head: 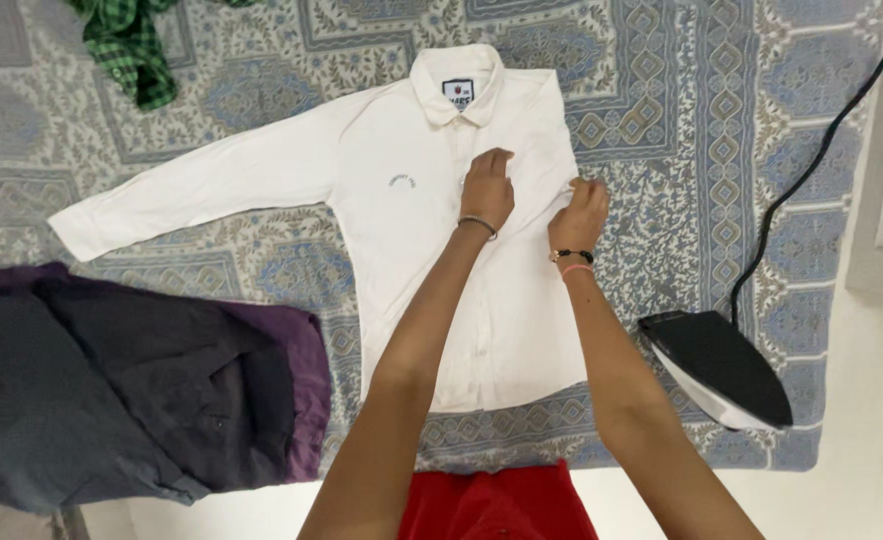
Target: The person irons a white long-sleeved shirt laid out on a patterned bedspread. They smooth the fabric, fold the sleeves, and use a steam iron to press the collar, body, and sleeves. The person then folds the shirt neatly.
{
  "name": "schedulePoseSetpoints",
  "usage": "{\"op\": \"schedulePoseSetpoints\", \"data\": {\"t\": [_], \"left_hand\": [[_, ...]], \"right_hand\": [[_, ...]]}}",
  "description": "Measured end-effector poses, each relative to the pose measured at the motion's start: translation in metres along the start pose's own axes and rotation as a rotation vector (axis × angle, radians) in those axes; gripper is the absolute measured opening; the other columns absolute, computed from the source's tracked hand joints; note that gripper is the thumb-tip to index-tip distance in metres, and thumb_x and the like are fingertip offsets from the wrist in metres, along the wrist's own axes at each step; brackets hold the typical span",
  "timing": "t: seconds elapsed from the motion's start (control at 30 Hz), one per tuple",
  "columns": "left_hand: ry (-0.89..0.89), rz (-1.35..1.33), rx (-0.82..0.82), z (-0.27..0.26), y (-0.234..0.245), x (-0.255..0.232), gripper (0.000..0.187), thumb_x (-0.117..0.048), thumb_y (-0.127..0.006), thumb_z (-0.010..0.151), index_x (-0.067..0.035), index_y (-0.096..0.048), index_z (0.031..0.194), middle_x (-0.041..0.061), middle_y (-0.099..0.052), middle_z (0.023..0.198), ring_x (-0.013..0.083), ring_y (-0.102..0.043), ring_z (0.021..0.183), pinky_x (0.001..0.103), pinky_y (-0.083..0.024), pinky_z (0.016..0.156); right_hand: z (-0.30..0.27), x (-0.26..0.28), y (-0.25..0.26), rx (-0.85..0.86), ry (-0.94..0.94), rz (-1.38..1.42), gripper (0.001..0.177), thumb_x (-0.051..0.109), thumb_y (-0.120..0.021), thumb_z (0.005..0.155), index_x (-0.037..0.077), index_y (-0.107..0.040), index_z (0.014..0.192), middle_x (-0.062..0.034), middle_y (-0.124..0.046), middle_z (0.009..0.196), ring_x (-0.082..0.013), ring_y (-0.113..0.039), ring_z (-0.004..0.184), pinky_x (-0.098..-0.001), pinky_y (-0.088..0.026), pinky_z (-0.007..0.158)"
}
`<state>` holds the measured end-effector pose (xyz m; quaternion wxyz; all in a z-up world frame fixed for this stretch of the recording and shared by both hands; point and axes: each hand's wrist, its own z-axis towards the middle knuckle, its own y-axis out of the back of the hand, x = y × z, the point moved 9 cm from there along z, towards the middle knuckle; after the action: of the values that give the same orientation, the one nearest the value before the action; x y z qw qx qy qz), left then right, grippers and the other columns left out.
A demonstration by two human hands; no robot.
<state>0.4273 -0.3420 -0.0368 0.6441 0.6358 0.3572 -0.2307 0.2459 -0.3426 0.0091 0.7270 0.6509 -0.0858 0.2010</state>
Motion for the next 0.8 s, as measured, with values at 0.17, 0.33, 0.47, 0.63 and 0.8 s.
{"op": "schedulePoseSetpoints", "data": {"t": [0.17,0.33,0.47,0.63,0.8], "left_hand": [[0.229,-0.020,0.104,0.111,-0.064,0.035,0.066,-0.014,-0.070,0.083,-0.001,-0.043,0.143,0.025,-0.058,0.125,0.0420,-0.060,0.111,0.049,-0.051,0.091],[0.175,0.039,0.155,0.159,-0.092,0.050,0.031,-0.026,-0.072,0.092,-0.007,-0.062,0.114,0.017,-0.073,0.105,0.0361,-0.070,0.102,0.047,-0.055,0.088],[0.184,0.140,0.201,0.165,-0.091,0.034,0.020,-0.023,-0.068,0.095,-0.012,-0.064,0.111,0.013,-0.073,0.113,0.0337,-0.069,0.108,0.046,-0.053,0.089],[-0.206,0.369,0.100,0.132,-0.073,-0.022,0.035,-0.025,-0.060,0.104,-0.015,-0.054,0.138,0.007,-0.049,0.148,0.0308,-0.045,0.141,0.053,-0.037,0.116],[-0.421,0.620,0.289,0.110,-0.081,-0.030,0.064,-0.037,-0.050,0.100,-0.025,-0.031,0.160,-0.001,-0.023,0.169,0.0264,-0.012,0.157,0.068,-0.005,0.123]], "right_hand": [[0.013,-0.024,-0.006,0.011,0.032,0.179,0.042,-0.002,-0.073,0.083,-0.002,-0.054,0.121,-0.0240,-0.053,0.116,-0.0440,-0.054,0.106,-0.0511,-0.046,0.089],[0.021,-0.049,-0.027,0.027,0.109,0.084,0.021,0.001,-0.067,0.097,0.005,-0.059,0.116,-0.0146,-0.059,0.113,-0.0381,-0.059,0.104,-0.0476,-0.047,0.090],[0.026,-0.064,-0.028,-0.003,0.021,0.126,0.016,0.001,-0.062,0.098,0.010,-0.063,0.111,-0.0113,-0.060,0.112,-0.0335,-0.060,0.108,-0.0471,-0.047,0.095],[0.041,-0.032,-0.024,-0.055,0.085,0.094,0.039,0.012,-0.058,0.097,0.009,-0.055,0.136,-0.0171,-0.049,0.146,-0.0362,-0.046,0.135,-0.0549,-0.035,0.113],[0.044,-0.013,-0.070,0.322,0.255,-0.100,0.068,0.041,-0.052,0.104,0.011,-0.033,0.162,-0.0082,-0.028,0.170,-0.0309,-0.026,0.155,-0.0601,-0.016,0.124]]}}
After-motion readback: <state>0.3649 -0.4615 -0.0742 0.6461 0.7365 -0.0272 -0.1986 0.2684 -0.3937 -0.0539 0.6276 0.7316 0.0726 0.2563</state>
